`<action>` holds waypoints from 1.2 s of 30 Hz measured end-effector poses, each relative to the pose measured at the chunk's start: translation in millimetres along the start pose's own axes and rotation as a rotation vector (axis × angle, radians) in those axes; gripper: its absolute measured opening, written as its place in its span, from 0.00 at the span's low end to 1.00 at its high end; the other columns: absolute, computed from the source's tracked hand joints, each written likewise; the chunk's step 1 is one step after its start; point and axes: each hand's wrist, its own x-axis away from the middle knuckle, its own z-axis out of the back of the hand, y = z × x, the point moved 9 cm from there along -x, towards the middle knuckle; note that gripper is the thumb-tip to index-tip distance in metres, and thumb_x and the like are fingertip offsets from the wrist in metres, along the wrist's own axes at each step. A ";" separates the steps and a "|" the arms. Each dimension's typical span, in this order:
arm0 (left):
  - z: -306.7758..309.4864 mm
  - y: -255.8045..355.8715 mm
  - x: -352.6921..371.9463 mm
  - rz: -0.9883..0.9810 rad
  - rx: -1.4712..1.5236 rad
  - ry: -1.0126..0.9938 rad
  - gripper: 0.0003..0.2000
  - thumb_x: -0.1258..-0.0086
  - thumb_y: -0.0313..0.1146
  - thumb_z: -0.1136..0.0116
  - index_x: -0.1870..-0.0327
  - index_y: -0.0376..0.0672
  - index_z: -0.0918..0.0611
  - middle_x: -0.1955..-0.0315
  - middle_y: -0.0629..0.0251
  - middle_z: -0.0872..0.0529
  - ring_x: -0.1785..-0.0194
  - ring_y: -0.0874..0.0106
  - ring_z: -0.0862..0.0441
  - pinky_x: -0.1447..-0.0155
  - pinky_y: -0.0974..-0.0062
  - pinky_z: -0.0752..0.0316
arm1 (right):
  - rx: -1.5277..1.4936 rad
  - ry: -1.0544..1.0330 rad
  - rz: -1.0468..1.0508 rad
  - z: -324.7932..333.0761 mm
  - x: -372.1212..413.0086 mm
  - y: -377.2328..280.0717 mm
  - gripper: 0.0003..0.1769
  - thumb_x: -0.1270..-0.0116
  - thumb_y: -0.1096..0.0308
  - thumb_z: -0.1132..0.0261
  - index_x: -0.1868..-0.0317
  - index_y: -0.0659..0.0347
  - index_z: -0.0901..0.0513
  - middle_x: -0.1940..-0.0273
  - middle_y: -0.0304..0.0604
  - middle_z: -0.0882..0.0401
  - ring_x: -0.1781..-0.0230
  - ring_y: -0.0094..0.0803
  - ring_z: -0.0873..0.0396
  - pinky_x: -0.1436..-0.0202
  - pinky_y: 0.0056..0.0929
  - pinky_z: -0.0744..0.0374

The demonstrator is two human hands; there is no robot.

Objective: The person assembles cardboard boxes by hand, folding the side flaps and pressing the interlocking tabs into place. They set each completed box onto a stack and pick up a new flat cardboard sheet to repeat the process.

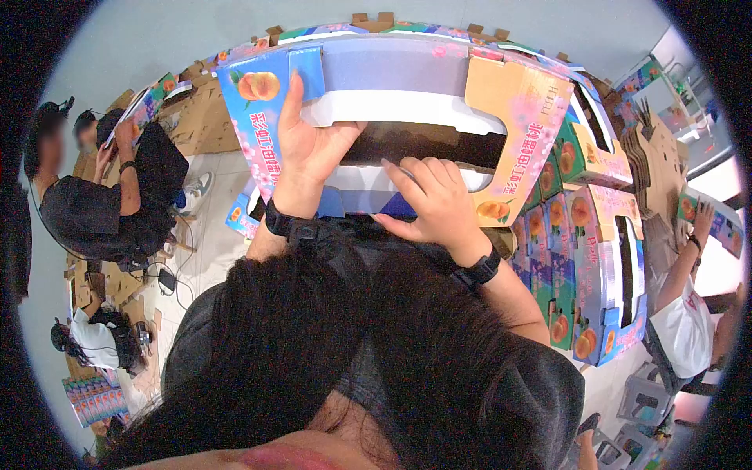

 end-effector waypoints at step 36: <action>25.2 20.7 1.1 -0.181 -0.213 0.140 0.29 0.24 0.55 0.44 0.29 0.47 0.27 0.35 0.57 0.20 0.31 0.55 0.23 0.28 0.49 0.29 | -2.214 0.431 -0.792 -18.5 3.0 67.9 0.27 0.22 0.54 0.43 0.33 0.65 0.29 0.32 0.57 0.27 0.27 0.51 0.33 0.20 0.54 0.38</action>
